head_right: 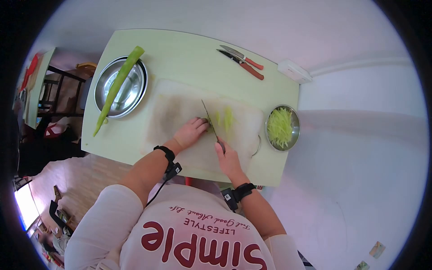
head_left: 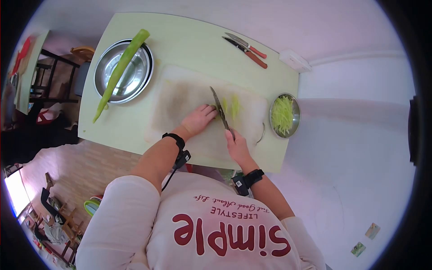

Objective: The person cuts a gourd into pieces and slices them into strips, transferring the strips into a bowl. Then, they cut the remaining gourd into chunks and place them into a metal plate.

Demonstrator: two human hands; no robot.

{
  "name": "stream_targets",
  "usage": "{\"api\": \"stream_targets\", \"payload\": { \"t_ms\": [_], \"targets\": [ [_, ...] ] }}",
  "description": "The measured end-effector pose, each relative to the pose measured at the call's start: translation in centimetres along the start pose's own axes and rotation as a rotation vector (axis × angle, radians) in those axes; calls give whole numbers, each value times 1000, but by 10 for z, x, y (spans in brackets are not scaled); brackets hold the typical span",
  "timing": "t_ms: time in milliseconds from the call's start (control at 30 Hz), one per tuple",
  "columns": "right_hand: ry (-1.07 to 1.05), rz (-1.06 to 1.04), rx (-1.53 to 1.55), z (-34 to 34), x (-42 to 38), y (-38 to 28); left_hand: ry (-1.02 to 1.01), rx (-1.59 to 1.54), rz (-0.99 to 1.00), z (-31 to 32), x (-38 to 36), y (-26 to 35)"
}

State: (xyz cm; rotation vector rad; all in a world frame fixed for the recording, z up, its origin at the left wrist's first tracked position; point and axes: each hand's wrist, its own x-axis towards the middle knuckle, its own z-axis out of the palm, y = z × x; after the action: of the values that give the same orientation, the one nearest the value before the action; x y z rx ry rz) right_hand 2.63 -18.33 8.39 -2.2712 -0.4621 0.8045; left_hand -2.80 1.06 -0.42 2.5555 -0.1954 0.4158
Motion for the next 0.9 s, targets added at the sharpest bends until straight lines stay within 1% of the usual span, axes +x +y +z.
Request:
{"api": "stream_targets", "payload": {
  "t_ms": [67, 100, 200, 267, 367, 467, 600, 667, 800, 867, 900],
  "targets": [
    [-171, 426, 198, -10, 6, -6, -1, -28, -17, -1, 1, 0],
    [-169, 425, 201, -12, 6, -10, 3, -20, -21, -5, 1, 1],
    [-174, 383, 151, -15, 0, -10, -5, -29, -38, -5, 1, 2],
    [-23, 46, 39, -7, -6, -1, -18, -48, -55, -3, 0, 3],
    [-43, 43, -9, -6, -12, -12, -49, -23, -55, -7, 0, 2],
    [-18, 14, -6, -6, -15, -19, -31, -27, -51, -4, 0, 3],
    [-22, 24, -48, -1, -15, -17, -51, -15, -58, -6, 1, 3],
    [0, -11, -31, 1, -15, -18, -63, -7, -62, -6, 1, 3],
    [7, -23, -25, 9, -5, -3, -53, -12, -49, -6, 0, 1],
    [41, -63, -20, 13, -6, 3, -55, -14, -46, -4, 0, 1],
    [45, -63, -20, 12, -4, 4, -24, -55, -64, -2, 1, 0]
  ]
}}
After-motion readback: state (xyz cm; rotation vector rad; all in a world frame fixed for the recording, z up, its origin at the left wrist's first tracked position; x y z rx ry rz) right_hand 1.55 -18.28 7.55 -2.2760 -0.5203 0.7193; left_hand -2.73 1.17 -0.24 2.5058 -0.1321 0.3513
